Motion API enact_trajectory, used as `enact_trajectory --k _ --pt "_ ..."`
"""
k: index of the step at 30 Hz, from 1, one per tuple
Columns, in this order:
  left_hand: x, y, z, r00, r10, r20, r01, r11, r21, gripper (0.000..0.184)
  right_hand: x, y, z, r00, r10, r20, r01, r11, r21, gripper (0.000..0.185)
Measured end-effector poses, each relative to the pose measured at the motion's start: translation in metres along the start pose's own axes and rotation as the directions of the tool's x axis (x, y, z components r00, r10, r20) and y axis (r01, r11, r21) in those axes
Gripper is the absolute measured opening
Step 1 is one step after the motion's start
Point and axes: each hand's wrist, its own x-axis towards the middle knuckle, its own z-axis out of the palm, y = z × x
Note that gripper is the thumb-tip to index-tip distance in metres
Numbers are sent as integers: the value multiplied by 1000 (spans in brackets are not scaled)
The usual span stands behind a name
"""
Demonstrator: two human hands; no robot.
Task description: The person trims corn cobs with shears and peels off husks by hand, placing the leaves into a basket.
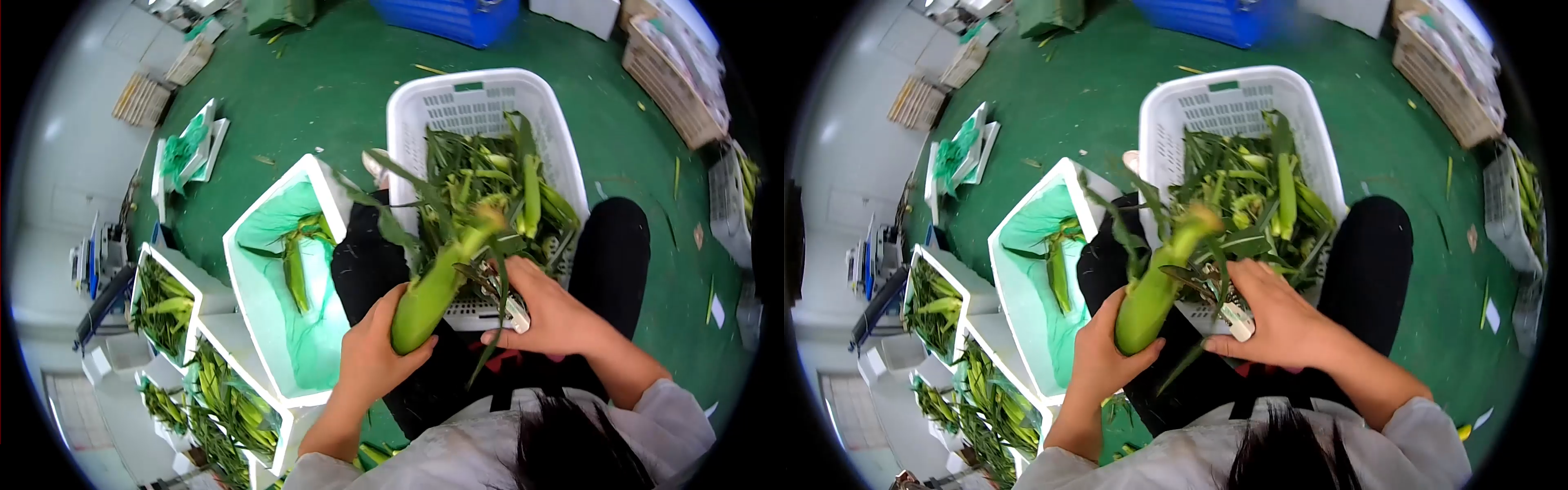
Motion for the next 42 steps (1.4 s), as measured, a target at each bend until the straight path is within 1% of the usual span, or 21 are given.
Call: enact_trajectory --k 3,4,6,7,8,11,12,15,18,19,20,22,26,28,29,32,33,36,38,39,42 --pt "15 10 -4 952 106 287 -115 993 16 70 -15 10 -19 999 -37 35 36 999 17 75" --pt "19 8 -3 930 130 343 -127 991 -31 70 -21 21 -15 996 -81 -34 81 997 -6 61" --pt "29 2 -1 885 181 428 -144 983 -116 71 -29 20 -21 969 175 176 -218 939 266 42" --pt "32 8 1 891 137 433 -88 987 -132 70 -39 26 -7 945 280 169 -327 819 472 28" --pt "31 12 4 912 111 395 -66 990 -127 70 -46 24 4 916 333 223 -376 521 767 21" --pt "28 18 12 964 32 265 8 989 -147 70 -69 12 14 938 298 179 -314 505 804 26" --pt "26 21 14 980 39 196 -13 992 -128 70 -77 8 19 934 234 271 -340 340 877 43" --pt "20 32 24 995 77 59 -72 994 -82 74 -77 3 28 935 172 311 -355 419 836 63" --pt "22 38 36 961 134 244 -112 989 -100 78 -60 -10 25 963 265 51 -149 364 919 53" --pt "23 32 41 947 73 313 23 955 -294 80 -54 -1 24 964 262 52 -156 392 907 38" --pt "25 25 46 950 80 302 62 900 -432 81 -51 -8 12 919 368 139 -274 348 897 28" --pt "32 18 56 961 85 263 119 731 -672 81 -53 -4 16 918 376 128 -224 226 948 26" --pt "51 17 51 969 -15 246 203 613 -764 69 -72 -2 19 913 383 138 -260 287 922 33" --pt "61 24 52 993 -90 74 101 351 -931 51 -72 -7 24 939 333 83 -133 128 983 41" --pt "68 25 54 988 -154 -11 38 314 -949 51 -72 -9 27 948 315 49 -65 43 997 45" --pt "76 29 60 930 -311 -197 -131 221 -966 48 -78 10 38 920 241 310 -332 58 941 55" --pt "76 34 62 908 -345 -237 -179 191 -965 48 -78 12 43 908 248 337 -378 142 915 55" --pt "66 42 76 884 -364 -294 -249 166 -954 50 -64 10 52 878 345 331 -416 211 884 53" --pt "53 34 97 885 -338 -321 -278 171 -945 50 -43 14 62 859 482 173 -306 212 928 49" --pt "49 34 104 869 -365 -333 -290 167 -942 47 -29 23 73 860 507 -59 -186 419 889 48" --pt "54 22 107 834 -450 -319 -268 174 -948 46 -13 46 90 874 415 -254 -128 700 703 41"
